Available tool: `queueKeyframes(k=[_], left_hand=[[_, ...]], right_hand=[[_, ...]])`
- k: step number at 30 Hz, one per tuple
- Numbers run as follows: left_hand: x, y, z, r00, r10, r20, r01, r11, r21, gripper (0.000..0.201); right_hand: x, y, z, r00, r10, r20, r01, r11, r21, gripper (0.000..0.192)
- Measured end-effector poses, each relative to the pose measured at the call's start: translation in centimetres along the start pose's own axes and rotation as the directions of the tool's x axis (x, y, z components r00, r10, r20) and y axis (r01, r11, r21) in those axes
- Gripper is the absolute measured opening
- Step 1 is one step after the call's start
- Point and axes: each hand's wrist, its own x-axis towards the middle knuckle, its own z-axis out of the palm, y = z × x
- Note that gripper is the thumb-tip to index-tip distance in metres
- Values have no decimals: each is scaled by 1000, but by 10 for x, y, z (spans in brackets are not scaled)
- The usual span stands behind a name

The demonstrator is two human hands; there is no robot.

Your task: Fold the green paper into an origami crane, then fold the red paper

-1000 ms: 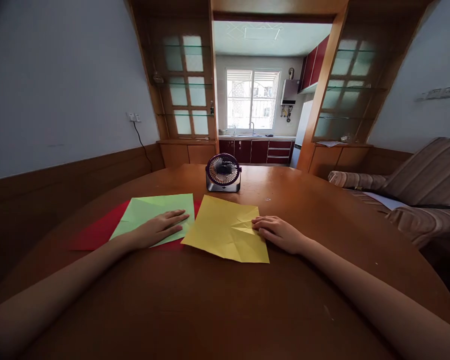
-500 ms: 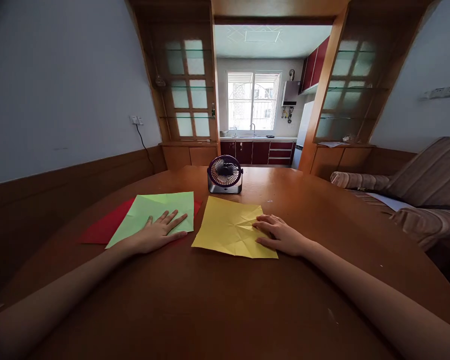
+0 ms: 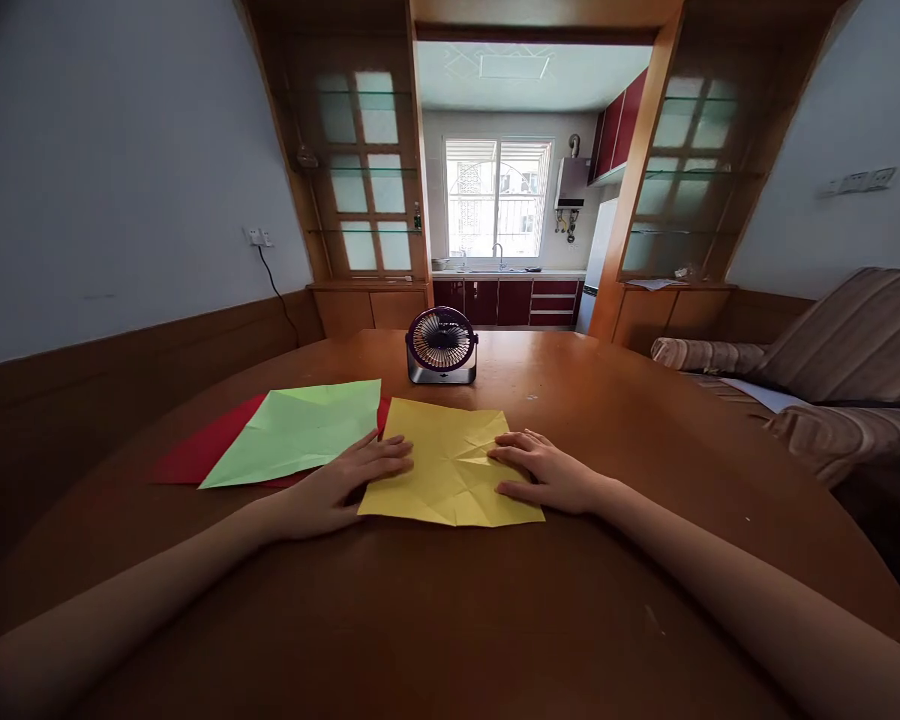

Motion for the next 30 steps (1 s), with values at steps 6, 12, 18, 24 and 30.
queueKeyframes(k=[6, 12, 18, 24, 30], left_hand=[[1, -14, 6, 993, 109, -41, -107, 994, 31, 40], [-1, -11, 2, 987, 49, -153, -59, 996, -63, 34], [0, 0, 2, 983, -88, -159, 68, 990, -125, 33], [0, 7, -5, 991, -41, -128, 28, 994, -102, 30], [0, 8, -9, 981, -123, -148, 110, 989, -96, 37]], right_hand=[[3, -11, -2, 996, -85, 6, 84, 992, 93, 40], [2, -3, -3, 986, -156, -61, 166, 946, 276, 34], [0, -5, -5, 986, -164, -32, 167, 947, 275, 44], [1, -2, -1, 997, -30, -66, 53, 925, 376, 38], [3, -3, -2, 996, 81, -36, -54, 874, 482, 42]])
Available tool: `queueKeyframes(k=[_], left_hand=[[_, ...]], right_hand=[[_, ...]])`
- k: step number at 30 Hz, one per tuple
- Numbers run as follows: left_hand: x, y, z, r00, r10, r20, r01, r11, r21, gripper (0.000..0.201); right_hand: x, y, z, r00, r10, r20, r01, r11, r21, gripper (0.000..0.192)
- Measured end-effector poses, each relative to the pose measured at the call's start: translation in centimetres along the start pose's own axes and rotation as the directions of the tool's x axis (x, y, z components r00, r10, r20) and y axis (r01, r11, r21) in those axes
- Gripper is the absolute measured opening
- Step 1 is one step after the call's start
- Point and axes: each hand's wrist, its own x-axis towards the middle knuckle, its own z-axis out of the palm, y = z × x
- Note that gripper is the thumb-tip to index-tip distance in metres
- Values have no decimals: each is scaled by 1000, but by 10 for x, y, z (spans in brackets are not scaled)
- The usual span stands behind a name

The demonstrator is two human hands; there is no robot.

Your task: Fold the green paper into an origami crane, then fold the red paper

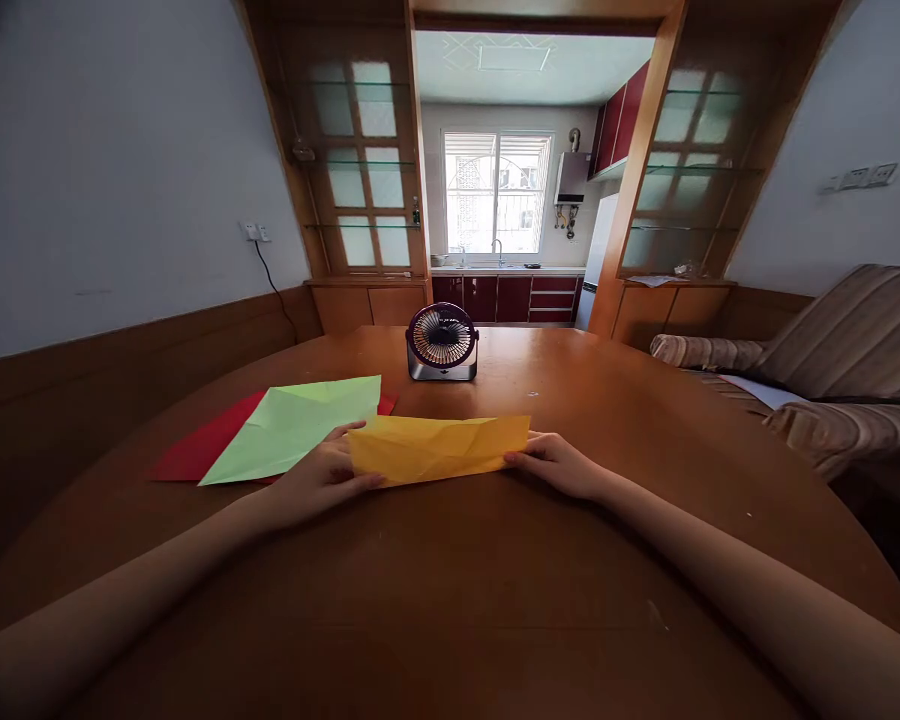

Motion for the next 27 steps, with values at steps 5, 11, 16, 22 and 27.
queueKeyframes(k=[5, 11, 16, 22, 27], left_hand=[[4, -3, 4, 994, -105, 8, 105, 994, -23, 33], [8, -4, 10, 981, -178, -79, 172, 982, -71, 43], [9, -3, 6, 974, -218, -62, 214, 975, -67, 49], [8, -5, 9, 962, -264, -69, 266, 964, 23, 49], [7, -7, 13, 926, -346, -153, 365, 923, 124, 41]], right_hand=[[4, -7, 0, 995, -1, -103, 1, 1000, -3, 47], [7, 6, 3, 973, 75, -220, -99, 990, -100, 48], [10, 10, 5, 963, 86, -256, -136, 973, -185, 53], [10, 9, 8, 953, 9, -303, -123, 925, -360, 53], [8, 11, 11, 941, -17, -338, -172, 836, -521, 45]])
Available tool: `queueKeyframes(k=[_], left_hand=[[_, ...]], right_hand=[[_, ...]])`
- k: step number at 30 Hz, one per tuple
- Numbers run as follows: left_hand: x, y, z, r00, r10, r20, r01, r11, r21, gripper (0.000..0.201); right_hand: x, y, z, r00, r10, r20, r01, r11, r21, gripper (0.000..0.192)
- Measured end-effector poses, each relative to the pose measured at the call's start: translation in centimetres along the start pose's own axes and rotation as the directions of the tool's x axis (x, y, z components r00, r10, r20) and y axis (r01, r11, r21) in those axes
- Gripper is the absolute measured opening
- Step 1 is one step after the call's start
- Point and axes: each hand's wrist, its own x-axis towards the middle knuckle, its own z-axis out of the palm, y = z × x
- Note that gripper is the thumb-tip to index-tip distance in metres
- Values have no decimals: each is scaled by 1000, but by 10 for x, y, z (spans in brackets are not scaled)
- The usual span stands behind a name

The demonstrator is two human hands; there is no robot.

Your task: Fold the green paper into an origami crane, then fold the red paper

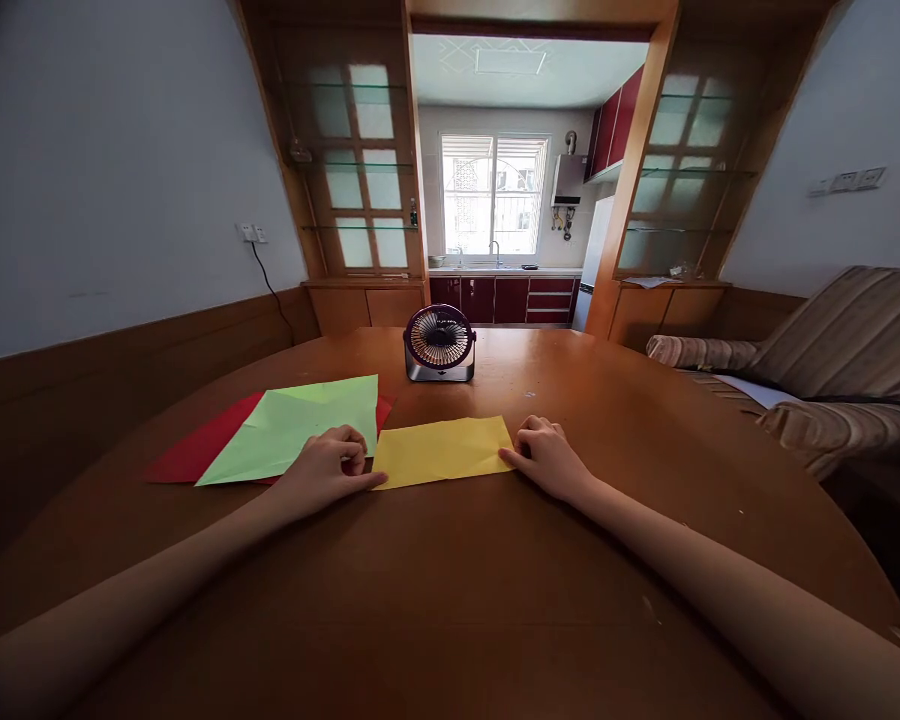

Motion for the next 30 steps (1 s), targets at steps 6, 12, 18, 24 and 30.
queueKeyframes(k=[6, 12, 18, 24, 30], left_hand=[[-4, 16, 3, 983, 137, -126, -120, 984, 135, 23], [11, 58, 26, 947, 322, 15, -320, 932, 169, 36], [37, 84, 54, 938, 276, 208, -314, 932, 181, 49], [43, 75, 71, 918, 241, 314, -297, 944, 146, 59], [47, 74, 73, 915, 212, 344, -271, 953, 134, 63]], right_hand=[[-2, -11, -4, 999, -16, -41, 12, 994, -106, 26], [-1, -8, 0, 987, -156, 34, 158, 986, -56, 18], [-3, -6, -1, 989, -136, 62, 141, 988, -68, 26], [-2, -16, 0, 980, -197, -18, 195, 978, -68, 37], [4, -22, 20, 975, -160, 157, 154, 987, 52, 59]])
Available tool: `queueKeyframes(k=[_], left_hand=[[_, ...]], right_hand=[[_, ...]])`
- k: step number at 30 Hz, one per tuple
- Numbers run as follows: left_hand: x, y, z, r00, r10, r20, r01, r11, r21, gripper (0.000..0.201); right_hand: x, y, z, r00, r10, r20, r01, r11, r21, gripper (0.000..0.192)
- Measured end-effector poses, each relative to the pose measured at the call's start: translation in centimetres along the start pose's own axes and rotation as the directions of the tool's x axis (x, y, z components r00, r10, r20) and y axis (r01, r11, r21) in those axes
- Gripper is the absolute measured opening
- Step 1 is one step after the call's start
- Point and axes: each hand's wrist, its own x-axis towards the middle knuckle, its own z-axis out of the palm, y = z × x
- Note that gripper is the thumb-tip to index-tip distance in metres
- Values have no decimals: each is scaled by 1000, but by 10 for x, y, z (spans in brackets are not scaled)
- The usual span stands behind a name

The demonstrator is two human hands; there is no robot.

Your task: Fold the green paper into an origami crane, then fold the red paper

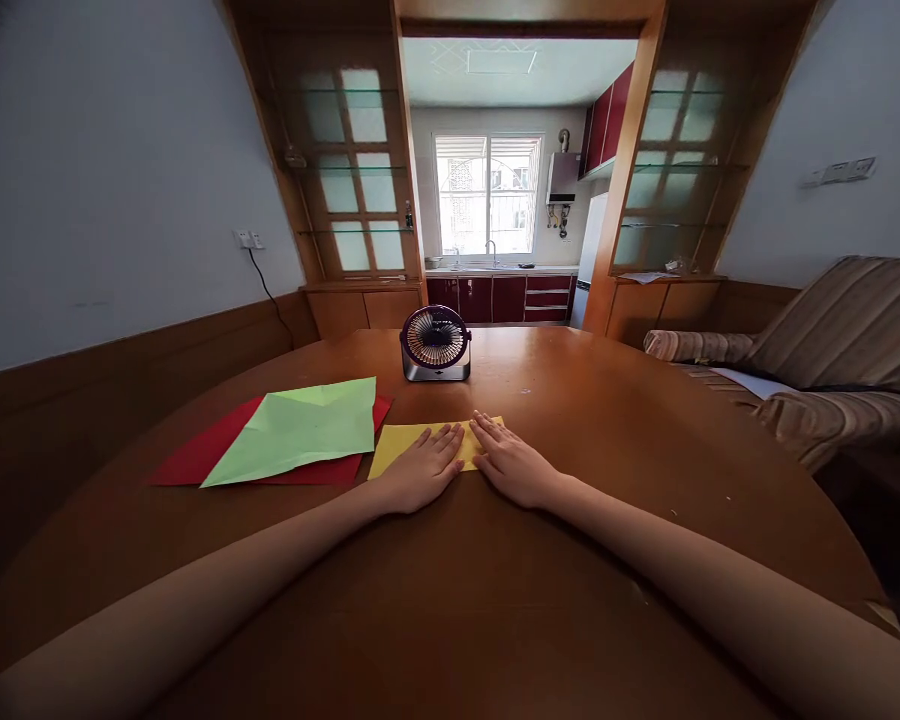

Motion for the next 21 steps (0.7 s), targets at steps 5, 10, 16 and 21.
queueKeyframes(k=[5, 10, 16, 21], left_hand=[[-3, -7, 0, 999, -52, -3, 52, 999, -16, 66], [-15, -27, 2, 996, -82, -46, 82, 997, -15, 63], [-37, -44, 6, 982, -162, -93, 162, 987, -13, 63], [-47, -42, 2, 979, -181, -92, 180, 983, -16, 62]], right_hand=[[2, 5, 4, 983, 77, 167, -67, 995, -69, 73], [1, 5, 4, 981, 93, 169, -80, 994, -81, 80], [1, 6, 6, 982, 82, 169, -69, 994, -82, 81], [0, 5, 5, 979, 94, 179, -79, 993, -90, 91]])
